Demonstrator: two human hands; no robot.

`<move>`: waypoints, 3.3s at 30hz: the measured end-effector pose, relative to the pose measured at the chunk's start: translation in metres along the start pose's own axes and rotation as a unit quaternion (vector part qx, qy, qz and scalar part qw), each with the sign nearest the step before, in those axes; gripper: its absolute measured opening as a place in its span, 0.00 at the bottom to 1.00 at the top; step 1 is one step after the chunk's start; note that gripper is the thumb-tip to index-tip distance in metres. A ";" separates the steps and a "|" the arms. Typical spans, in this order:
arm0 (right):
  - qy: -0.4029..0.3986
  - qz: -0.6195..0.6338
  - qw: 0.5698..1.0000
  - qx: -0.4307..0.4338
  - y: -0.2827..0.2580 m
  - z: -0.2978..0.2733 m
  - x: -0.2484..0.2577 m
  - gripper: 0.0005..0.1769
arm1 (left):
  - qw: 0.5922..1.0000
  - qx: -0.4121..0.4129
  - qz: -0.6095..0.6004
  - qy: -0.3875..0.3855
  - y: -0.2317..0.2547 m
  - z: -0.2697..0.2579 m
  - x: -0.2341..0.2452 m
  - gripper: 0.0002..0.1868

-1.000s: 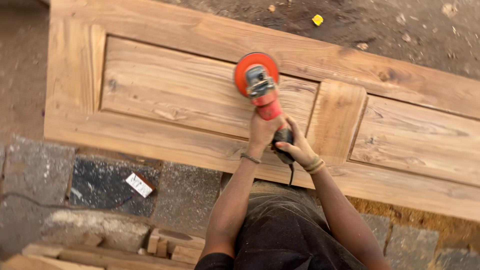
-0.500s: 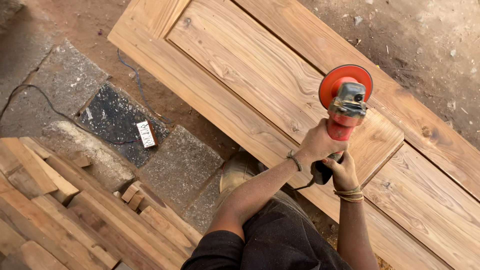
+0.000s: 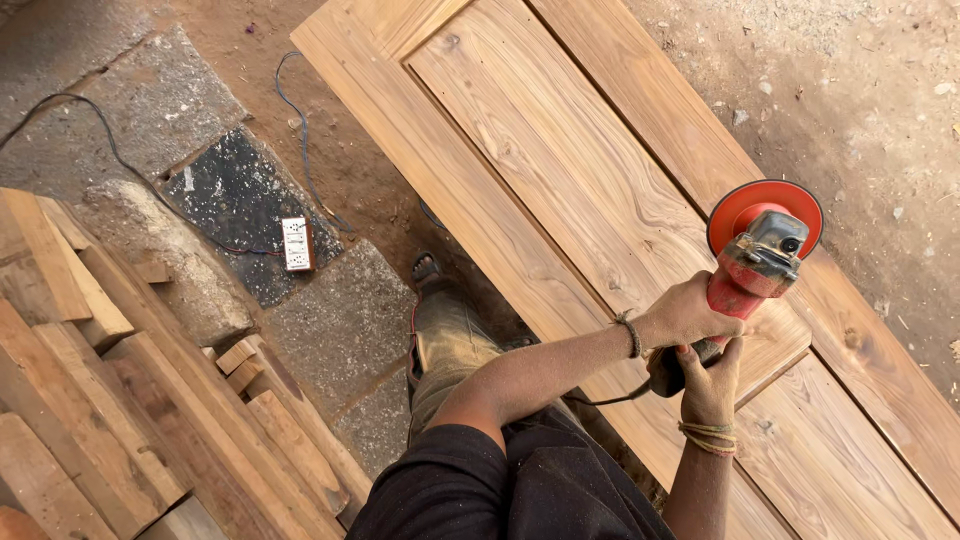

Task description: The person uses a handheld electric sander to smooth the surface of a wooden door panel. They move the sander across the flat and recessed areas of the panel, generating sawdust.

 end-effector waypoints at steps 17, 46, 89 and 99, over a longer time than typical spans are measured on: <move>0.142 0.051 0.989 -0.001 -0.023 0.093 -0.289 0.33 | 0.998 0.006 0.041 -0.055 0.025 -0.003 0.297 0.43; 0.078 -0.012 0.988 -0.129 -0.054 0.291 -0.450 0.43 | 0.990 0.078 -0.118 0.018 0.008 0.123 0.526 0.24; 0.020 -0.143 0.982 -0.120 -0.030 0.388 -0.551 0.51 | 0.973 0.207 0.052 0.087 -0.023 0.157 0.676 0.40; 0.058 -0.131 0.986 -0.090 -0.020 0.357 -0.547 0.44 | 0.975 0.206 0.075 0.045 -0.035 0.139 0.653 0.44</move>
Point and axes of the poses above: each hand's wrist, its own z-axis towards the middle knuckle, its own x-axis out of the back of the hand, y = z × x, the point moved 3 cm from there along z, towards the middle knuckle
